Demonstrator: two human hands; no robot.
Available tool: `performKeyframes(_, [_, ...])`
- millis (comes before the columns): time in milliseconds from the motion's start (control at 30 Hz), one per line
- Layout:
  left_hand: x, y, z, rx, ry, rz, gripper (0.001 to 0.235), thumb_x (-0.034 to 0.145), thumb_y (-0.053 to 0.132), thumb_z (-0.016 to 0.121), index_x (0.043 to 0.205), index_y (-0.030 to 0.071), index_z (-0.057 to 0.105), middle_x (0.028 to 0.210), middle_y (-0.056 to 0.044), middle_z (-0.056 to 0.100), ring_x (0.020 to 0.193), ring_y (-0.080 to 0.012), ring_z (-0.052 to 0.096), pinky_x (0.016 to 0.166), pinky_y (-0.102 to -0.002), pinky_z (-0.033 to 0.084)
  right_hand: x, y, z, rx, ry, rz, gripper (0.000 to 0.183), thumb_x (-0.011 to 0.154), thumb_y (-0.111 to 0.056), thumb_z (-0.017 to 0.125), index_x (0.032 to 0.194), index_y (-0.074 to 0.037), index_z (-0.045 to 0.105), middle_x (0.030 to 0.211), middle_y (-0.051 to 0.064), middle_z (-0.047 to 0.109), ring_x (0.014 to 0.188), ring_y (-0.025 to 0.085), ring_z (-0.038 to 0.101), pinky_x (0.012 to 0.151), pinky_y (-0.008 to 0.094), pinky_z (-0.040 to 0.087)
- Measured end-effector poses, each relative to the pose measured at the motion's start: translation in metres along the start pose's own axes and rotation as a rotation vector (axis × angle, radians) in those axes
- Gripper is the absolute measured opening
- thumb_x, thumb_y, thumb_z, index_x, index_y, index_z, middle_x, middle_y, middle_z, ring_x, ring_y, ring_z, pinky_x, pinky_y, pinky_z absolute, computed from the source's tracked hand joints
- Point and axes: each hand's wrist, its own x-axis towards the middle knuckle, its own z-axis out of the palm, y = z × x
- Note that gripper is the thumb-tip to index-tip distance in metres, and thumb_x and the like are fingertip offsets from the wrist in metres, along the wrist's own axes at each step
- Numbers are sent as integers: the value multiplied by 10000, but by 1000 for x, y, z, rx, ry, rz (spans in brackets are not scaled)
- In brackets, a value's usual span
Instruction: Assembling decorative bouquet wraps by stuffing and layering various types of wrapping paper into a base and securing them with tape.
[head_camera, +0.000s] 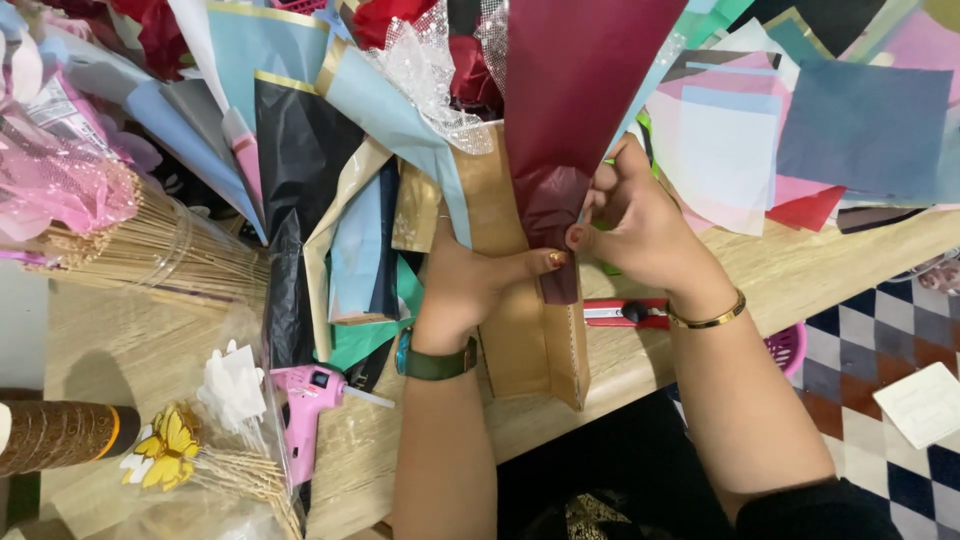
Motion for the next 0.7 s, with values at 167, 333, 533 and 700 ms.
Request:
performKeyframes(167, [-7, 10, -2, 206, 170, -53, 1089, 405, 352, 980, 1314, 18, 482, 1232, -188, 662, 1198, -356, 654, 968, -533, 543, -16, -44, 12, -571, 282, -291, 408, 852, 62, 833, 1134, 6, 544, 968, 147, 600, 847, 287, 640, 822, 423, 536])
performKeyframes(333, [-6, 4, 1, 234, 204, -99, 1091, 410, 384, 984, 1318, 53, 478, 1259, -179, 650, 1225, -354, 640, 987, -515, 537, -23, -62, 36, -883, 92, -529, 313, 881, -180, 831, 1177, -104, 766, 1222, 92, 709, 1177, 330, 666, 1062, 465, 481])
performKeyframes(533, [-7, 7, -5, 313, 126, -120, 1196, 428, 358, 978, 1407, 5, 389, 1332, -203, 610, 1275, -364, 608, 1021, -526, 508, -18, -64, 35, -879, -119, -337, 548, 925, -219, 740, 1435, -73, 603, 1497, 153, 575, 1413, 401, 484, 1194, 609, 263])
performKeyframes(700, [-8, 15, 3, 258, 49, -61, 1258, 433, 321, 966, 1453, -31, 321, 1341, -264, 579, 1306, -433, 564, 1018, -585, 488, -22, -65, 33, -840, -60, -302, 694, 803, -226, 852, 1438, -101, 604, 1501, 111, 580, 1427, 367, 483, 1221, 574, 255])
